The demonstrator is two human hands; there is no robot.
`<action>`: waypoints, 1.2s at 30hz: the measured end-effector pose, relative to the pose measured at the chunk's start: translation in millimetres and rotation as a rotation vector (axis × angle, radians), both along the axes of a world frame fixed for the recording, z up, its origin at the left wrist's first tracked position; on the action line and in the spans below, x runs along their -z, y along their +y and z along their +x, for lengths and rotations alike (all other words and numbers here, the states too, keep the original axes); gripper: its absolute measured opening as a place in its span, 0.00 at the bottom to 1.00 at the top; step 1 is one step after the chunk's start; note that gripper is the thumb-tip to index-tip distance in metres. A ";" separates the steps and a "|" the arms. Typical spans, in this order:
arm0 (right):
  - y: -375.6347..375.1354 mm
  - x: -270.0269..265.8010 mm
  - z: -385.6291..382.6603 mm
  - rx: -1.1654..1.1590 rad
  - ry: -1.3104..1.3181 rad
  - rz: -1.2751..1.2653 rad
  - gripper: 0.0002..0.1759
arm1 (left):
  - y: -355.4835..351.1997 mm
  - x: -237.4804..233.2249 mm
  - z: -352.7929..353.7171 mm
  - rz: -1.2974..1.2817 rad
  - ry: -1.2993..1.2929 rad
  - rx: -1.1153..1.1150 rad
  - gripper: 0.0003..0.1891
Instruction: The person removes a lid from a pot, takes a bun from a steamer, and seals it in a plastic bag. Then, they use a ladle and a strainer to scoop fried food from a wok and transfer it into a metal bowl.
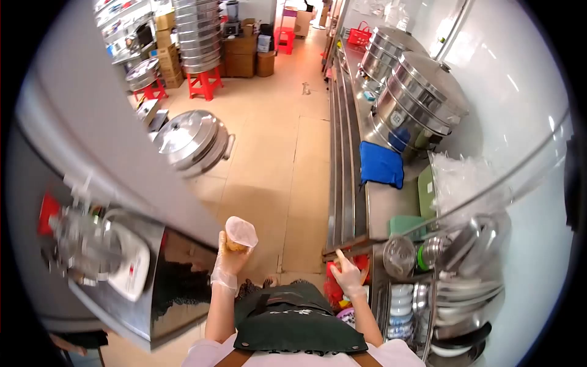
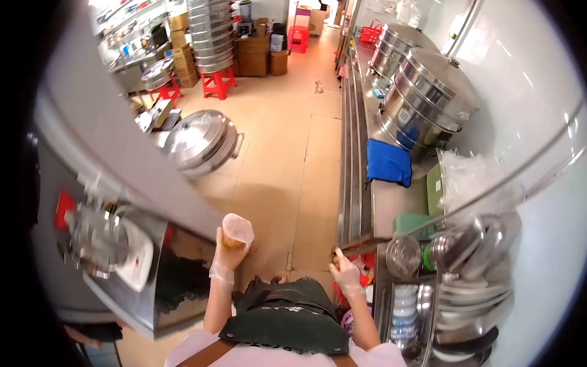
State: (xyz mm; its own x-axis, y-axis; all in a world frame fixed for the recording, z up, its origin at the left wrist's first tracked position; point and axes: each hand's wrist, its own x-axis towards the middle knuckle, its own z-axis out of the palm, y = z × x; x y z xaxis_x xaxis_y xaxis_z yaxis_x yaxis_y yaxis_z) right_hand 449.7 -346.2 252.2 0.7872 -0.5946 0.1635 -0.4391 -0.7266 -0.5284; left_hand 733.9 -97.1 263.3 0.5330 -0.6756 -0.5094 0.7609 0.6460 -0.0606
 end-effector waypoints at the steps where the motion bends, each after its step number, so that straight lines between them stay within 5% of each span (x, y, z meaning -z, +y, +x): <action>1: -17.8 6.5 -0.4 0.074 0.036 0.065 0.30 | -28.5 -0.5 24.1 0.050 -0.109 0.047 0.31; 4: -79.5 26.5 4.8 0.290 0.141 0.123 0.31 | -125.1 -6.2 99.6 0.107 -0.394 0.161 0.31; 8: -174.4 30.2 57.7 0.577 0.253 0.340 0.31 | -243.9 20.0 199.8 -0.077 -0.306 0.180 0.28; 10: -247.1 28.9 113.4 0.516 0.294 0.252 0.31 | -292.7 27.8 249.9 -0.539 0.253 0.084 0.29; 12: -318.0 35.2 180.6 0.428 0.249 0.203 0.32 | -328.9 23.3 299.4 -0.523 0.280 0.048 0.29; 14: -394.1 24.6 269.5 0.276 0.111 0.035 0.30 | -370.2 16.6 346.0 -0.082 -0.210 0.066 0.29; 23: -640.2 -27.7 636.6 -0.173 -0.149 -0.223 0.33 | -490.2 40.4 596.6 0.080 -0.260 -0.144 0.27; 31: -753.7 28.2 696.5 0.212 0.231 0.087 0.32 | -728.0 47.5 836.0 0.036 -0.357 0.037 0.28; 36: -810.9 39.7 712.2 0.631 0.304 0.324 0.33 | -941.7 13.1 927.9 -0.068 -0.318 0.264 0.29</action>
